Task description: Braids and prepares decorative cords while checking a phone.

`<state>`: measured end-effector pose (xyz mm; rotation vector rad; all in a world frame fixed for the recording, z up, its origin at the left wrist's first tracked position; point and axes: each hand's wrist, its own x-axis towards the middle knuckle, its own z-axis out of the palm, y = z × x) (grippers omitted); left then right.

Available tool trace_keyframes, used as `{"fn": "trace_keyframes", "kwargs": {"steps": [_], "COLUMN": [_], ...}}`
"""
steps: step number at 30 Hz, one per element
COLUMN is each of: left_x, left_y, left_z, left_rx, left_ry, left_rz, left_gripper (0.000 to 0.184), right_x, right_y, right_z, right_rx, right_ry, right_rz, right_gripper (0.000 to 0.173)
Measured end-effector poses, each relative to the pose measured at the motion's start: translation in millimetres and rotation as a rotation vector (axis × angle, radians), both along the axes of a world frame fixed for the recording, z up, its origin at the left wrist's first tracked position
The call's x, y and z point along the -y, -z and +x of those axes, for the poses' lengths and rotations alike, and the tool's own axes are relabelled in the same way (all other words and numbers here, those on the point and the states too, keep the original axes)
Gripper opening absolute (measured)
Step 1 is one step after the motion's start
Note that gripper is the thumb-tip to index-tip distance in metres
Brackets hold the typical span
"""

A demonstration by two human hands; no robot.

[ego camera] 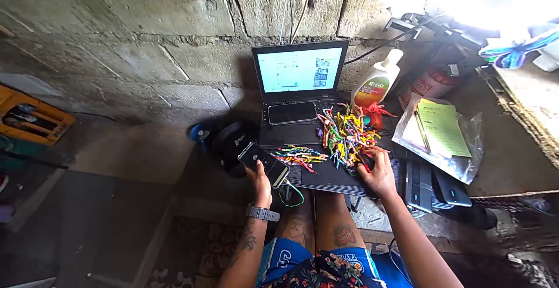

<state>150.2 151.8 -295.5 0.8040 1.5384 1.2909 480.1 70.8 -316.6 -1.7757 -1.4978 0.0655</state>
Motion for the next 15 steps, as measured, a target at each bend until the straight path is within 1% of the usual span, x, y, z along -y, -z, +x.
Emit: {"fn": "trace_keyframes", "kwargs": {"steps": [5, 9, 11, 13, 15], "left_x": [10, 29, 44, 65, 90], "left_y": [5, 10, 12, 15, 17], "left_z": [-12, -16, -16, -14, -9], "left_rx": [0.036, 0.011, -0.063, -0.215, -0.370], "left_ry": [0.116, 0.127, 0.133, 0.157, 0.228], "left_rz": [-0.031, -0.041, -0.003, 0.103, 0.205], "left_gripper": [0.071, 0.071, 0.071, 0.074, 0.076], "right_x": [-1, -1, -1, -2, -2], "right_y": [1, 0, -2, -1, 0], "right_z": [-1, -2, -4, -4, -3], "right_rx": [0.048, 0.050, 0.046, 0.049, 0.053], "right_ry": [0.021, 0.027, 0.024, 0.014, 0.002], "right_rz": [-0.011, -0.008, -0.006, 0.012, 0.017], "right_gripper": [0.051, 0.048, 0.046, 0.041, 0.039]}}
